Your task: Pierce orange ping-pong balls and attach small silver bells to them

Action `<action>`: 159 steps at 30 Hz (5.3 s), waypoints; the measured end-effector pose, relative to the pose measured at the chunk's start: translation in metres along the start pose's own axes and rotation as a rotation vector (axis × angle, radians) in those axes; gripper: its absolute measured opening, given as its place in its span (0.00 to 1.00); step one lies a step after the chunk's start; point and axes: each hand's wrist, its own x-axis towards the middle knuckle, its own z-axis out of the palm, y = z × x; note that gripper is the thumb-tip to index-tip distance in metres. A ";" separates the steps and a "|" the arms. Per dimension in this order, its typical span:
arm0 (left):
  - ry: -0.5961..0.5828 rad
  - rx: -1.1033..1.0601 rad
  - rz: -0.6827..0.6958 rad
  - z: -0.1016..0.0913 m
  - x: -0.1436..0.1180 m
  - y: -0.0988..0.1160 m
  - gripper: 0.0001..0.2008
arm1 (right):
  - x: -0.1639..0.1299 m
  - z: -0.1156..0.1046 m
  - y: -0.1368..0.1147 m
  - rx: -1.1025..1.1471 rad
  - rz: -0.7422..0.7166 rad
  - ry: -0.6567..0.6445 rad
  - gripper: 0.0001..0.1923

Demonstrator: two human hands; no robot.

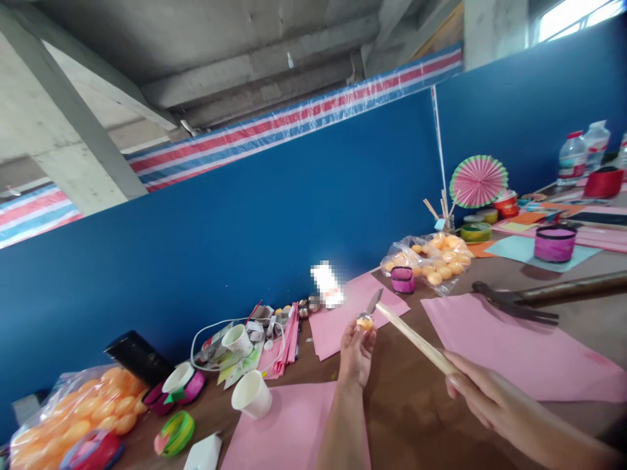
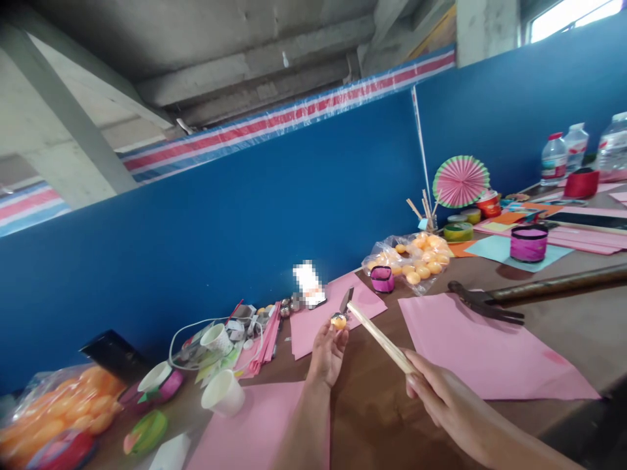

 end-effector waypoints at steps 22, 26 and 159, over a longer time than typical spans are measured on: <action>-0.092 0.070 0.039 0.000 -0.002 -0.002 0.22 | -0.001 -0.001 0.005 -0.104 -0.070 0.120 0.24; -0.066 0.081 0.024 0.001 -0.002 -0.002 0.23 | 0.002 -0.001 0.014 -0.117 -0.075 0.142 0.24; 0.103 -0.023 -0.038 -0.003 0.002 -0.002 0.10 | 0.003 -0.013 -0.002 -0.031 -0.051 0.028 0.18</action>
